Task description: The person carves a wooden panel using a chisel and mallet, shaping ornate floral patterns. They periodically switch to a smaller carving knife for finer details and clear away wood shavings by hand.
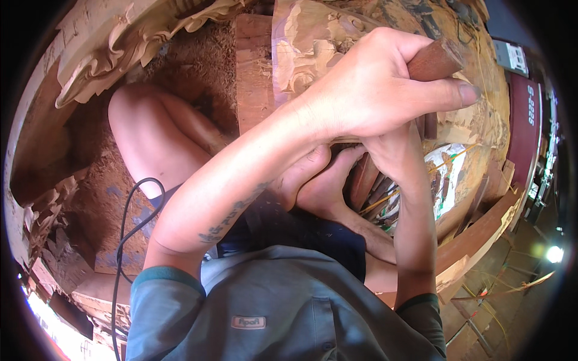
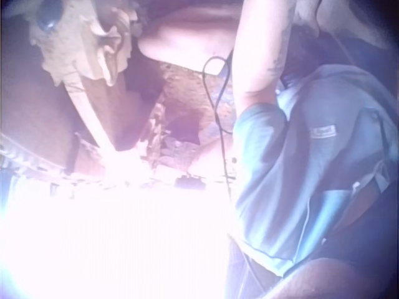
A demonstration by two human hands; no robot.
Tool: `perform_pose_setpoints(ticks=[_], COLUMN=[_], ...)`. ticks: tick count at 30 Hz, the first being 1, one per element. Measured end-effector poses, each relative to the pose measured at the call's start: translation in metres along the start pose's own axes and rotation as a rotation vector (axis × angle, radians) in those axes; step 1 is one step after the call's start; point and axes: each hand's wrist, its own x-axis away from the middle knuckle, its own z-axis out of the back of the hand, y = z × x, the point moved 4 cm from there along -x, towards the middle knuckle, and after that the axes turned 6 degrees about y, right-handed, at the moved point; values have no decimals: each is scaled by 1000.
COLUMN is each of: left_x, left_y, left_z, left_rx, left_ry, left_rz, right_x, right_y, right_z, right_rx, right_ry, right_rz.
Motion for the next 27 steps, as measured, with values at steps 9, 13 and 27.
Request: perform_pose_setpoints(ticks=[9,13,27], left_x=[-8,-6,97], left_y=[-18,-15,-47], left_z=[43,14,-97], left_rx=[-228,-163,-640], left_ry=[451,444,-213], left_rz=[-72,-252,-740], right_x=[-30,-14,119], right_y=[6,34,35], right_z=[-16,-16,-54], right_rx=[-123,-377,-780], right_ry=[-253,-290,416], right_rz=[-132,-217,-648])
